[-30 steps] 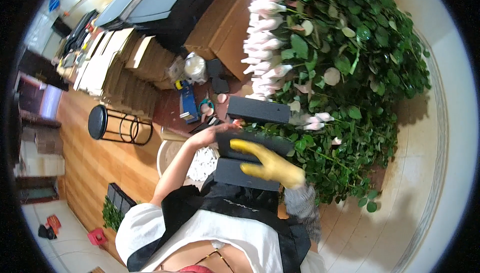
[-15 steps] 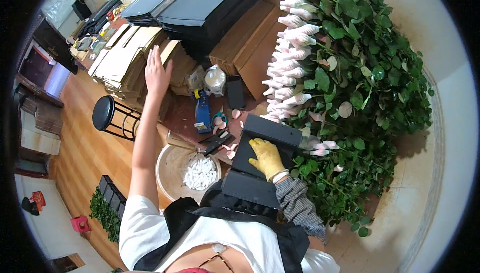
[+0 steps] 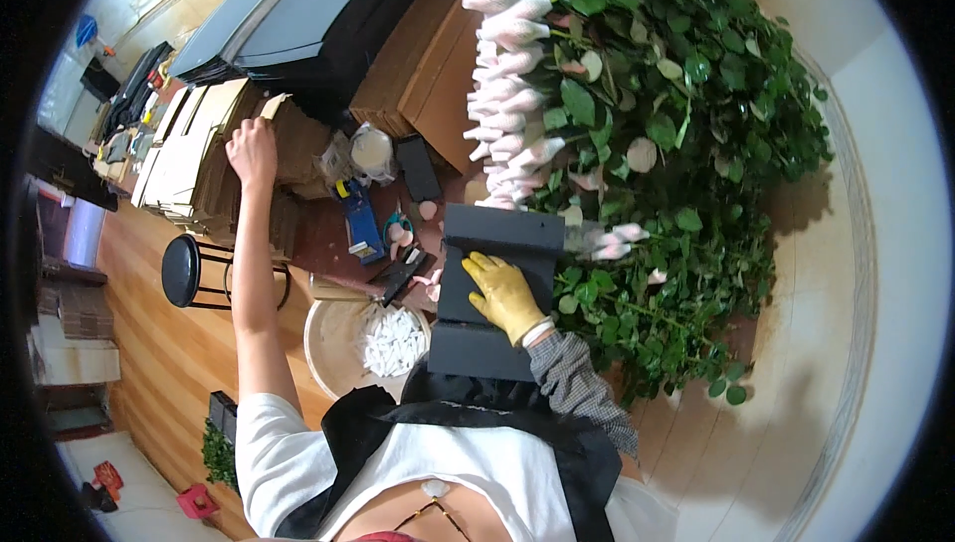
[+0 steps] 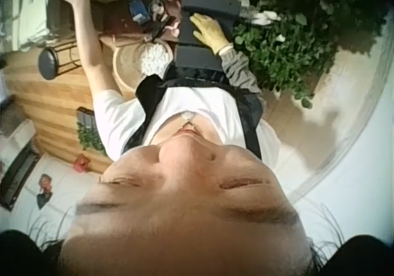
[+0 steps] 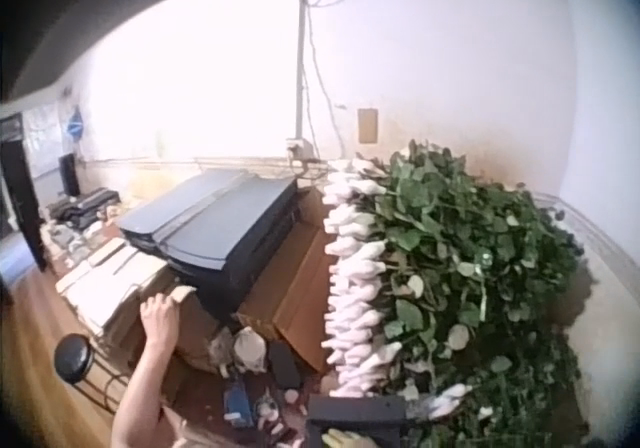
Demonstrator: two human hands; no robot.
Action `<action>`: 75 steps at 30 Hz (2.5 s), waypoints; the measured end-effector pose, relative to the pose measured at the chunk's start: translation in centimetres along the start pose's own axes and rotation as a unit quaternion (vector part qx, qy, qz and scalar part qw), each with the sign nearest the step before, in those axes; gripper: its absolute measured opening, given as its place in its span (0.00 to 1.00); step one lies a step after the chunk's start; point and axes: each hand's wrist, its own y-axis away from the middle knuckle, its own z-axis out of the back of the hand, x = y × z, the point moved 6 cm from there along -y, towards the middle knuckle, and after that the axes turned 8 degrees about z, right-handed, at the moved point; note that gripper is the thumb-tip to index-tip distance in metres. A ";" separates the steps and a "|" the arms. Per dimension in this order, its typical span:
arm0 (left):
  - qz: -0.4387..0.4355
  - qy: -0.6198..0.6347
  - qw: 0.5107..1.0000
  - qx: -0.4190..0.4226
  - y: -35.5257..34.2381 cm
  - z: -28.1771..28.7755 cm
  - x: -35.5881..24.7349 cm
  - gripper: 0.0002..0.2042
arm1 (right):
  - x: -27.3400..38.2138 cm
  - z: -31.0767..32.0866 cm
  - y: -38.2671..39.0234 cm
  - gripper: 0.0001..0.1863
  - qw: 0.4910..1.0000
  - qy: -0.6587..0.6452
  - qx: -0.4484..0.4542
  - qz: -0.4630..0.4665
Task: The person organizes pink roses into black foam blocks, placing the stems into the foam and then setting the completed arrangements into plastic bags on the floor.
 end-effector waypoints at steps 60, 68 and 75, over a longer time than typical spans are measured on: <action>-0.418 0.352 0.790 0.278 37.1 13.5 -18.9 0.28 | -8.9 35.6 -7.6 0.13 0.848 0.480 -0.226 -0.006; -0.077 0.576 0.330 0.744 34.6 5.9 -17.9 0.36 | -2.5 17.2 10.0 0.17 0.971 0.095 0.201 -0.087; -0.413 0.536 0.572 0.463 33.6 9.7 -19.5 0.23 | -9.6 7.0 15.7 0.27 0.917 0.000 0.369 -0.152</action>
